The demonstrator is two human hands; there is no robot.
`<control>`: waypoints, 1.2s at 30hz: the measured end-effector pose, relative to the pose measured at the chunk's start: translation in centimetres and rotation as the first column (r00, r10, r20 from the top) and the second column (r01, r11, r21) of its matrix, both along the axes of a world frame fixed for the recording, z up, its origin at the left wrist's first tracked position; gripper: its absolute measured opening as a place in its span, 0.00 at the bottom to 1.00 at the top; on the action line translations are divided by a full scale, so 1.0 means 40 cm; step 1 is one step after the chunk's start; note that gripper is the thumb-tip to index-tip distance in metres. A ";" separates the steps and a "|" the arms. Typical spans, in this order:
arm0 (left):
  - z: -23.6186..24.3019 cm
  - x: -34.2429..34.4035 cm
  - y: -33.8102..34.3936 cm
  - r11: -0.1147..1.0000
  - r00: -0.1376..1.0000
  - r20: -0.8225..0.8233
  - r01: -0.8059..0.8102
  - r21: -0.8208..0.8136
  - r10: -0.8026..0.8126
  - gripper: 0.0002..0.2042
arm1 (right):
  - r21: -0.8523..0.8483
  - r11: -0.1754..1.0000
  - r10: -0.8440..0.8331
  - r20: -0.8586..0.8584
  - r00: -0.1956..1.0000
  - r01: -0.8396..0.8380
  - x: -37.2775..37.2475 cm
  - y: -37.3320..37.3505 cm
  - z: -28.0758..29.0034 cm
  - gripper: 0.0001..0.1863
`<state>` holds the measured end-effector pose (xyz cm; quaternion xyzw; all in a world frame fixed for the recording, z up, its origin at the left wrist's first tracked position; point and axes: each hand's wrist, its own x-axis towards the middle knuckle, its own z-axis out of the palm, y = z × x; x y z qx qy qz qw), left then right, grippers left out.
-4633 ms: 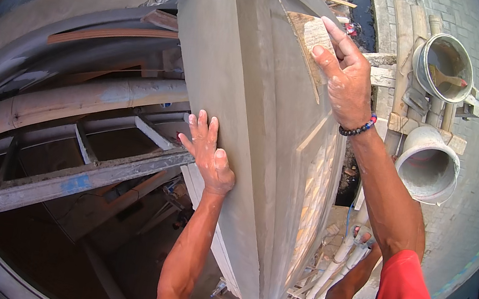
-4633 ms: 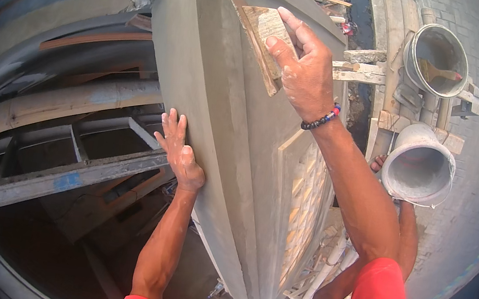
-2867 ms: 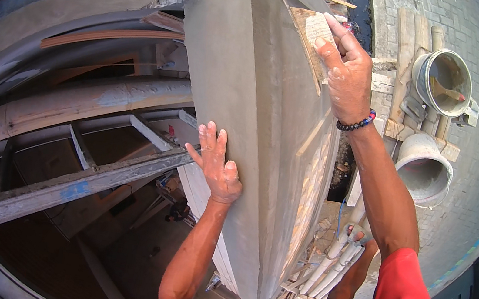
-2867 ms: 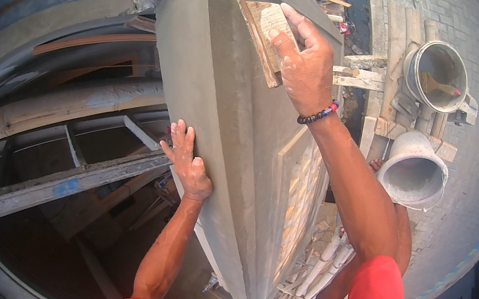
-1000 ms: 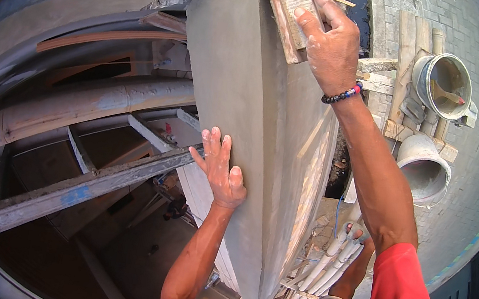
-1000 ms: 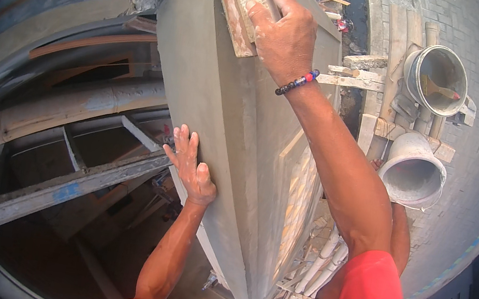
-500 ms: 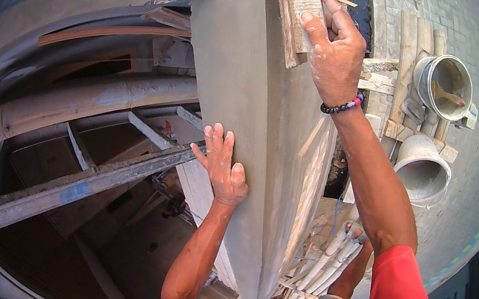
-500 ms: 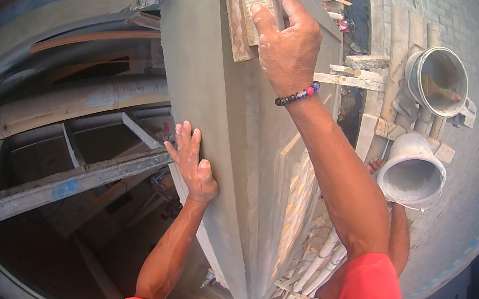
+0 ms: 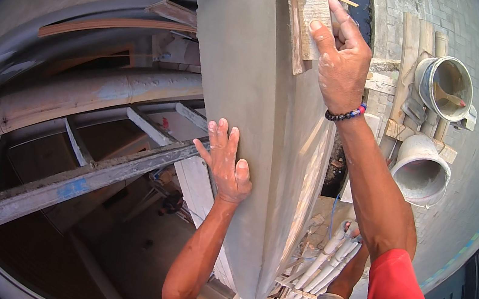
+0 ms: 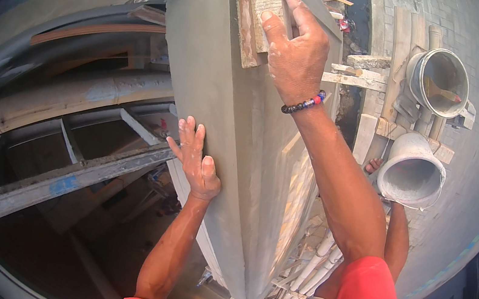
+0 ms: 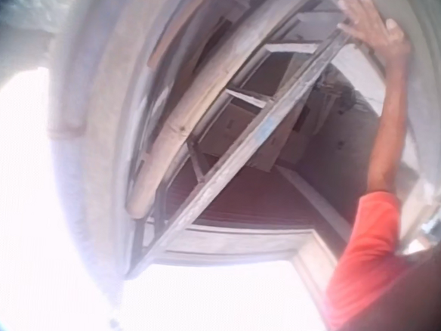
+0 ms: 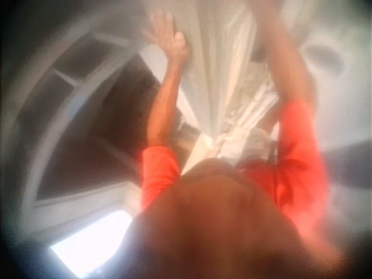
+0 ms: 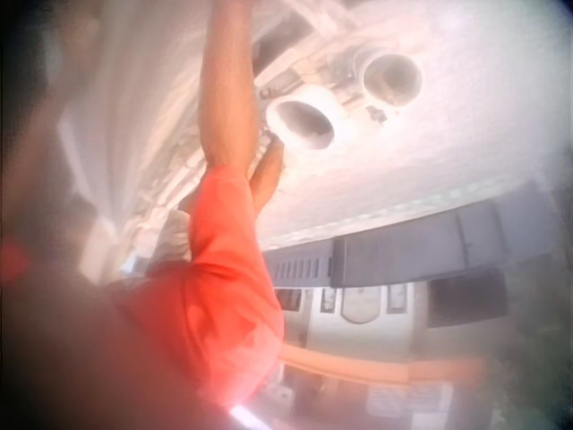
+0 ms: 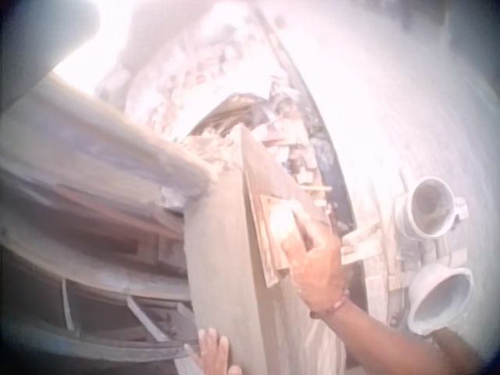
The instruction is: The person smooths a large vertical plastered panel using a rectangular trowel. They repeatedly dip the trowel into a bucket of water and wipe it on the panel's surface to achieve a smooth finish.
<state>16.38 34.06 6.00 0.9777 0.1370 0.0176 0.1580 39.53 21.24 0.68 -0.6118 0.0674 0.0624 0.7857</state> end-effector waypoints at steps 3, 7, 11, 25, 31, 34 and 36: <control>0.003 0.001 -0.001 1.000 1.000 -0.012 -0.003 0.018 0.003 0.29 | -0.119 0.991 0.059 -0.032 0.998 -0.062 -0.084 0.005 0.012 0.25; 0.004 -0.004 0.002 1.000 1.000 -0.014 -0.011 0.020 0.011 0.29 | -0.108 0.984 0.136 -0.081 0.987 -0.144 -0.241 -0.084 -0.005 0.25; 0.005 0.000 -0.008 0.999 1.000 -0.015 -0.017 0.031 0.017 0.30 | 0.034 0.999 0.004 -0.109 0.994 0.000 -0.149 -0.092 -0.018 0.25; 0.004 -0.004 -0.001 0.997 0.999 -0.036 -0.020 0.075 0.022 0.32 | -0.110 0.992 0.058 -0.031 0.998 -0.061 -0.311 -0.128 -0.035 0.24; 0.002 0.006 -0.001 0.998 0.999 -0.032 -0.008 0.068 0.011 0.31 | -0.095 0.995 0.015 0.106 0.994 -0.005 -0.106 -0.045 -0.024 0.25; 0.000 0.001 0.003 0.998 1.000 -0.025 -0.005 0.065 0.007 0.31 | -0.124 0.987 0.111 0.040 0.993 -0.105 -0.209 -0.036 -0.014 0.25; 0.001 0.003 0.001 0.998 1.000 -0.026 -0.009 0.066 0.011 0.31 | -0.127 0.980 0.154 0.008 0.988 -0.152 -0.302 -0.089 -0.040 0.25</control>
